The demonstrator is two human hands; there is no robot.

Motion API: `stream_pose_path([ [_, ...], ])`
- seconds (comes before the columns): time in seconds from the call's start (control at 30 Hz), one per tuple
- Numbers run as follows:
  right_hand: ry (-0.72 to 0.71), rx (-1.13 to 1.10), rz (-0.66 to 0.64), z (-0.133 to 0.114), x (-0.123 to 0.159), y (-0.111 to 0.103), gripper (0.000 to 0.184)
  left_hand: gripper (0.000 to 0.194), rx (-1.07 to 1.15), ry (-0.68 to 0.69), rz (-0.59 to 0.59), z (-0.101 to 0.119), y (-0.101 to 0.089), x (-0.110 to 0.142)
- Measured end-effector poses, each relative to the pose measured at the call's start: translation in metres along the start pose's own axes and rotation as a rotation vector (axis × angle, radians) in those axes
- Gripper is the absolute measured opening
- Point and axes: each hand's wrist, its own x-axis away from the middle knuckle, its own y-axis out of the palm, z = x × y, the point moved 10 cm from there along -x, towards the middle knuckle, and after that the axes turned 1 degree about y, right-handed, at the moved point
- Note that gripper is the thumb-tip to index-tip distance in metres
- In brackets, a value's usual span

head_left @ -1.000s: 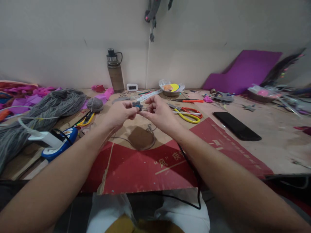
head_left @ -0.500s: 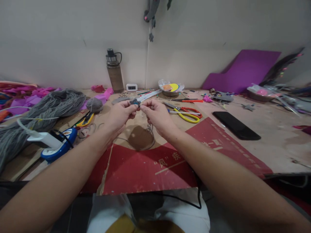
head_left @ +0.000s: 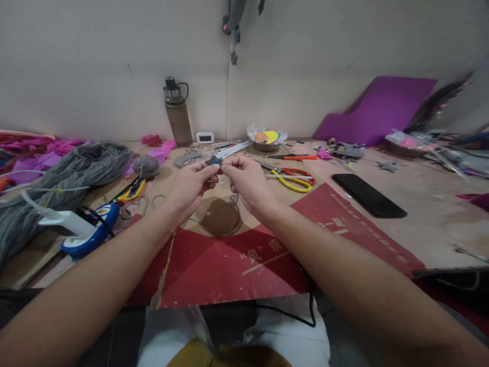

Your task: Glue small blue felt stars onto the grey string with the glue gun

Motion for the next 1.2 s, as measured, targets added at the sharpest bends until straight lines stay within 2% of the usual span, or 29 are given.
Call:
stream_pose_path([
  [0.17,0.068,0.036,0.006,0.003,-0.001,-0.007,0.011,0.019,-0.047,-0.089,-0.071,0.000,0.005,0.003],
  [0.33,0.144,0.110,-0.094,0.009,-0.002,-0.003,0.016,0.019,-0.335,0.014,-0.031,0.021,-0.005,0.001],
  [0.5,0.056,0.301,-0.170,0.002,-0.001,-0.002,0.010,0.013,-0.606,0.030,-0.069,0.025,-0.008,-0.003],
  [0.67,-0.001,0.501,-0.218,-0.006,0.002,0.002,0.005,0.012,-0.683,0.027,-0.170,0.022,0.000,0.000],
  [0.8,-0.032,0.571,-0.255,-0.009,0.006,0.008,0.004,0.012,-0.756,0.019,-0.200,0.018,0.001,0.002],
  [0.9,-0.112,0.618,-0.250,-0.015,0.007,0.010,0.002,0.011,-0.787,0.040,-0.173,0.018,-0.001,0.000],
  [0.97,-0.172,0.642,-0.208,-0.020,0.007,0.008,0.008,0.011,-0.776,0.065,-0.115,0.021,-0.005,-0.001],
  [1.07,-0.272,0.642,-0.150,-0.028,0.008,0.006,0.009,0.012,-0.681,0.092,-0.028,0.025,-0.009,-0.001],
  [1.13,-0.319,0.628,-0.141,-0.030,0.010,0.007,0.005,0.012,-0.612,0.084,-0.002,0.025,-0.011,-0.001],
  [1.2,-0.340,0.621,-0.144,-0.029,0.010,0.009,0.010,0.013,-0.570,0.071,0.010,0.022,-0.014,-0.002],
])
